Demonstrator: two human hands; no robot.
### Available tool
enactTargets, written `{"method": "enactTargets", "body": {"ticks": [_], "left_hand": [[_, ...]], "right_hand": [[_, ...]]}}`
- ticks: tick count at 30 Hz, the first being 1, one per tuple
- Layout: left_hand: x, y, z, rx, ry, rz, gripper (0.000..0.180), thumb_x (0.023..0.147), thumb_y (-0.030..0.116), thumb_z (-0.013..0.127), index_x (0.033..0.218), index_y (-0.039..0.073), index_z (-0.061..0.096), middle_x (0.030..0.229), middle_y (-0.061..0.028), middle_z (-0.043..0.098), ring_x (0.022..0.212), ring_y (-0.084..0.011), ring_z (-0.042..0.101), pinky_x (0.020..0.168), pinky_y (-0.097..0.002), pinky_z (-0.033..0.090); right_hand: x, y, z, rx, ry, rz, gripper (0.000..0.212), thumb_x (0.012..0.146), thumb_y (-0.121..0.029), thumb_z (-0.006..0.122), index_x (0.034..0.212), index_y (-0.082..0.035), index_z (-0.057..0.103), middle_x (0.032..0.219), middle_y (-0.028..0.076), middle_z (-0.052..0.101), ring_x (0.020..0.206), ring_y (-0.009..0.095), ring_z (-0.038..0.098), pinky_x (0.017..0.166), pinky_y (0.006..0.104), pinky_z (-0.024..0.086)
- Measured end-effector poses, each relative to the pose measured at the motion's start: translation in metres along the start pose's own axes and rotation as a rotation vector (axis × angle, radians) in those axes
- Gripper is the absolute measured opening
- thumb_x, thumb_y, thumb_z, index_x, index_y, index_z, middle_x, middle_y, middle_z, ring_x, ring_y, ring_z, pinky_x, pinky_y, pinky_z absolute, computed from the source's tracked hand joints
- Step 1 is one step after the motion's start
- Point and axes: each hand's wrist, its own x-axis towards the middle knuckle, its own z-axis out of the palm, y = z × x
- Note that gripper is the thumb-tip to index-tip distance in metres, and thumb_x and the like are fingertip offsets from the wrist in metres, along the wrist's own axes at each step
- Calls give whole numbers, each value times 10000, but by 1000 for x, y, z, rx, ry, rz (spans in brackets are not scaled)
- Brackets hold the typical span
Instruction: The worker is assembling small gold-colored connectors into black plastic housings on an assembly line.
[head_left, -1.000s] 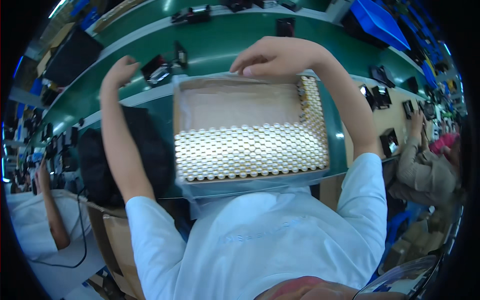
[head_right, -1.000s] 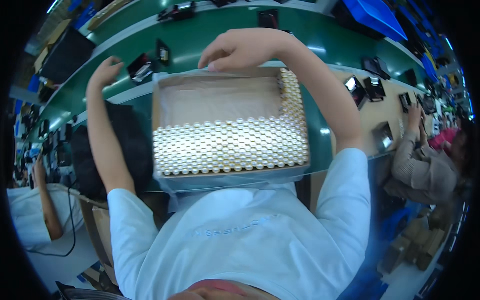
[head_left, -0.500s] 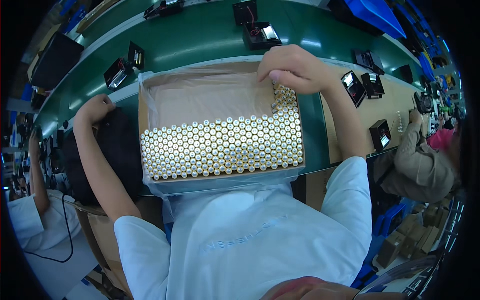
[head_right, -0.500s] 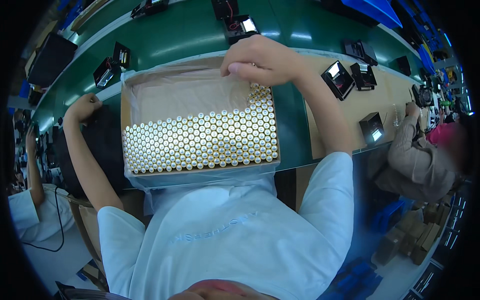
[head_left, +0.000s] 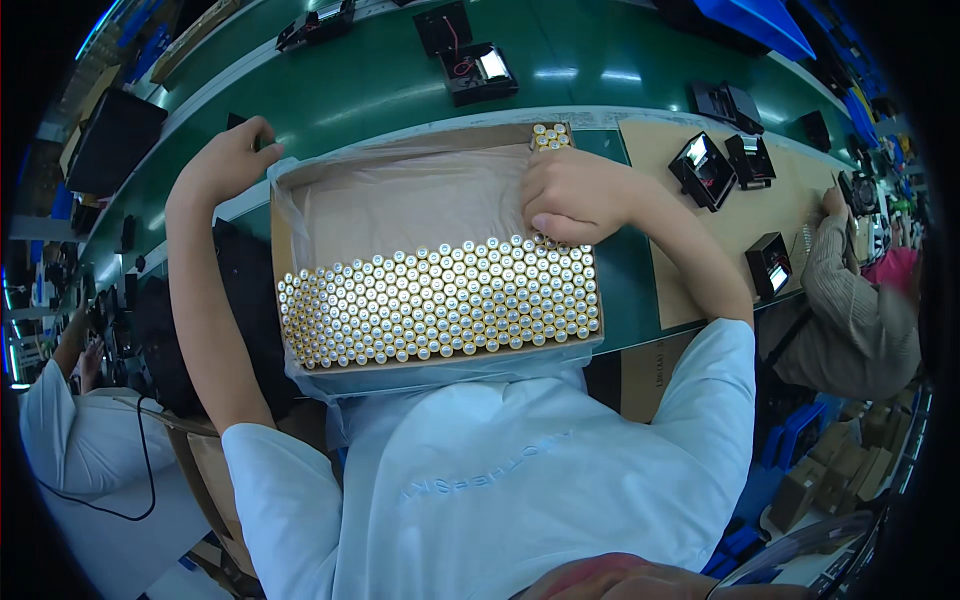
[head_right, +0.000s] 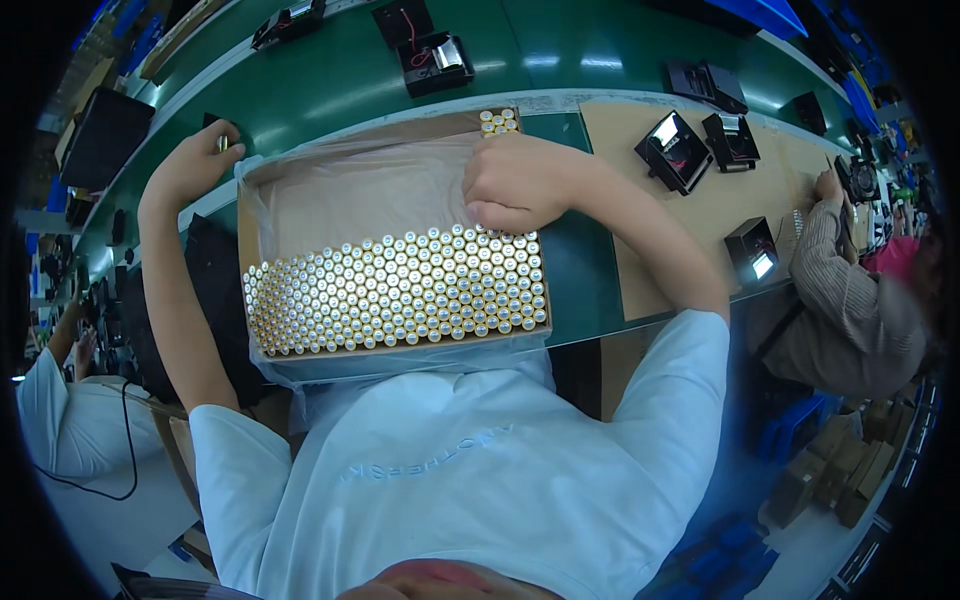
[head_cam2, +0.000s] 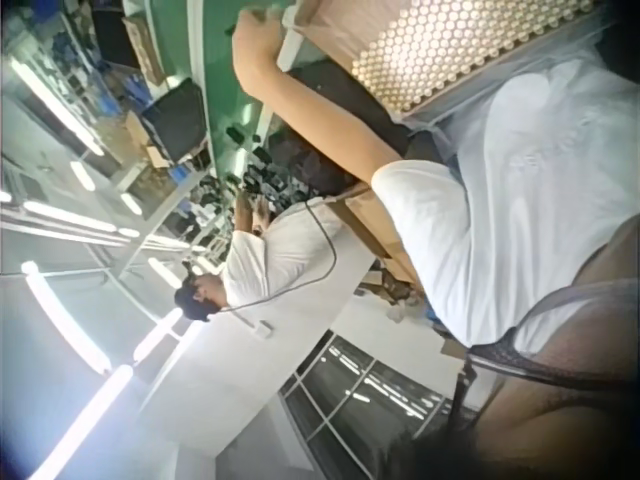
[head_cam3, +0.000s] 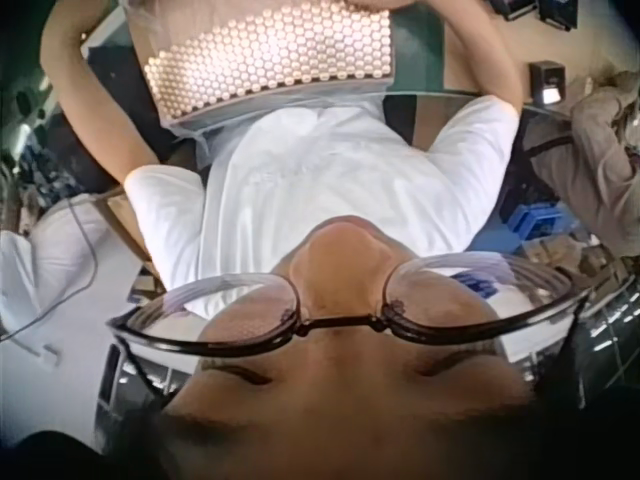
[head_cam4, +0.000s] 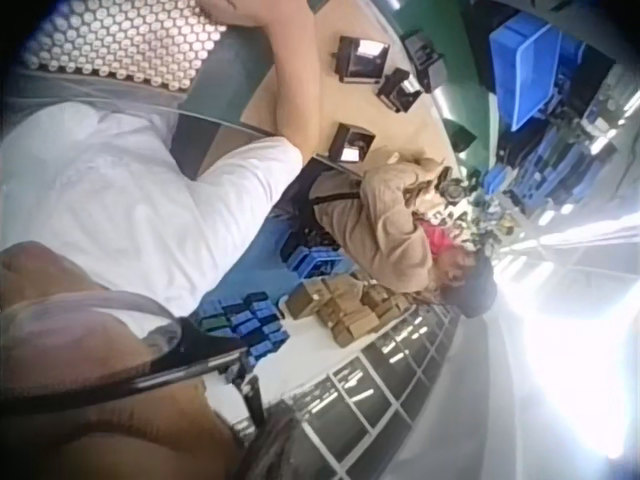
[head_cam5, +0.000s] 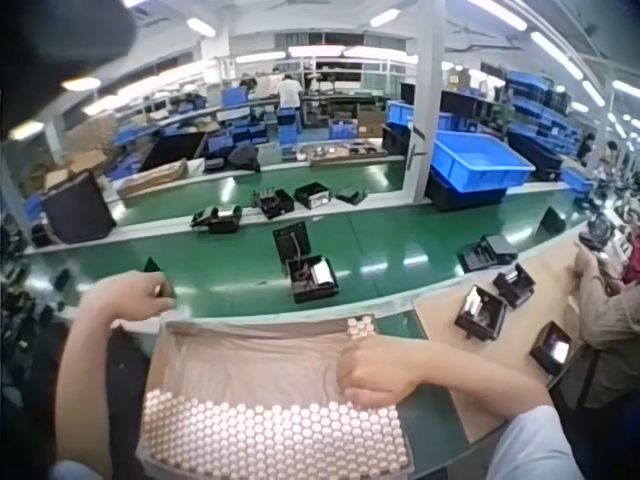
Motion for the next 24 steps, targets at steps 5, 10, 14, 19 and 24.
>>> {"method": "enactTargets", "body": {"ticks": [5, 10, 14, 19, 24], "left_hand": [[11, 43, -7, -53, -54, 130, 370, 935, 329, 554, 1190, 66, 606, 1040, -96, 680, 855, -245, 639, 793, -374, 509], [20, 67, -9, -103, -127, 184, 371, 934, 335, 545, 1189, 72, 609, 1027, -93, 673, 834, -220, 638, 774, -357, 505], [26, 71, -5, -129, -170, 196, 361, 936, 328, 536, 1181, 75, 613, 987, -85, 671, 781, -193, 629, 747, -342, 502], [39, 67, 4, -152, -182, 231, 345, 930, 312, 537, 1169, 77, 619, 940, -79, 669, 741, -187, 623, 731, -337, 503], [50, 66, 10, -201, -191, 269, 318, 945, 272, 529, 1174, 65, 603, 936, -89, 676, 754, -194, 637, 728, -324, 511]], "right_hand": [[-1, 3, 1, -8, 19, -6, 293, 852, -227, 463, 628, -57, 547, 706, 109, 607, 671, 327, 519, 771, 408, 417], [-1, 2, 1, 50, 70, -12, 342, 851, -242, 481, 617, -6, 560, 671, 149, 606, 644, 364, 522, 707, 437, 445], [3, 0, 1, 51, 124, -15, 376, 888, -254, 517, 605, -13, 570, 639, 139, 599, 612, 350, 527, 662, 429, 448], [7, 1, 9, -8, 210, -25, 414, 914, -280, 591, 583, -31, 571, 611, 113, 586, 584, 312, 532, 610, 400, 448], [11, 2, 14, -69, 282, -108, 392, 897, -212, 661, 567, -58, 514, 591, 72, 544, 564, 263, 517, 572, 350, 430]]}}
